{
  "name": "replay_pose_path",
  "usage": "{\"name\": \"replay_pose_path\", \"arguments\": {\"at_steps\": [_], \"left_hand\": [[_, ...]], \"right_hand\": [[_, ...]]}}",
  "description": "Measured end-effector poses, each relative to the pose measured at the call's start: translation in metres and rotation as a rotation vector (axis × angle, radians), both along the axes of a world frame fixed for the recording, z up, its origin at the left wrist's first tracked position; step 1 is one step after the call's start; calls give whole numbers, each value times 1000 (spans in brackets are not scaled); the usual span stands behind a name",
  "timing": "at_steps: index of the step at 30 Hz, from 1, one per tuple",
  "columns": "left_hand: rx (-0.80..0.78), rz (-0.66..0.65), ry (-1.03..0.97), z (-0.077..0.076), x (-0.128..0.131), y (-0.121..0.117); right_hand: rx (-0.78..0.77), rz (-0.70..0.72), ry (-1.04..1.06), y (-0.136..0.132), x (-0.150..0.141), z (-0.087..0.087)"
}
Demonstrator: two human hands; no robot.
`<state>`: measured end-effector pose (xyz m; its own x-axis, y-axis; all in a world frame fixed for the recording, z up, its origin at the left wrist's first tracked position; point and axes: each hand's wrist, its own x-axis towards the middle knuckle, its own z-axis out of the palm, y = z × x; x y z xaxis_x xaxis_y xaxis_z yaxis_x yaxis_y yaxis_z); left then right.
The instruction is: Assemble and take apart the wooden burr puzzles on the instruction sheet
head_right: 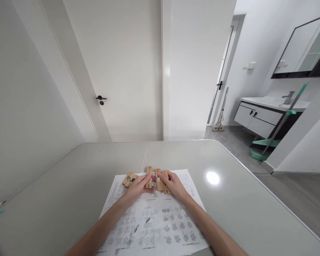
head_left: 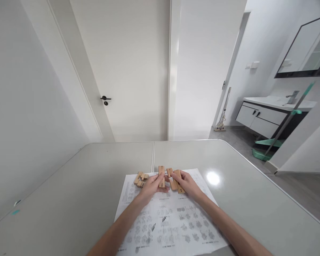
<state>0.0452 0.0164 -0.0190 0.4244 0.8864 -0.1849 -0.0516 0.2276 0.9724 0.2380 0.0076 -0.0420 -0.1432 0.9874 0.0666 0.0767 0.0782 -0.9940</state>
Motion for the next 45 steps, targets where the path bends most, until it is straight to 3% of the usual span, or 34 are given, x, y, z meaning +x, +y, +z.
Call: {"name": "replay_pose_path", "arguments": {"at_steps": [4,8,17,25,28,32,35,40,45], "left_hand": [[-27,33,-21,5,-2,-1],[-53,-4,-37,6,-3,1],[17,36,-40,1,2,0],[140,-27,59,4,5,-4],[170,-45,60,4,8,-6],[227,-128,84,7,9,-10],[301,-142,153,8,11,-13],[429,-52,239,7,14,-17],[506,-10,353,10,15,-20]], "right_hand": [[95,-115,-301,5,6,-6],[151,-86,-503,4,7,-11],[173,-108,-622,-3,4,-7],[122,-142,-727,-2,7,-5],[55,-182,-570,-2,8,2],[-77,-10,-14,-4,7,11],[-187,9,213,-5,4,13],[-127,-2,227,-9,-1,11],[20,-75,75,-13,-2,10]]}}
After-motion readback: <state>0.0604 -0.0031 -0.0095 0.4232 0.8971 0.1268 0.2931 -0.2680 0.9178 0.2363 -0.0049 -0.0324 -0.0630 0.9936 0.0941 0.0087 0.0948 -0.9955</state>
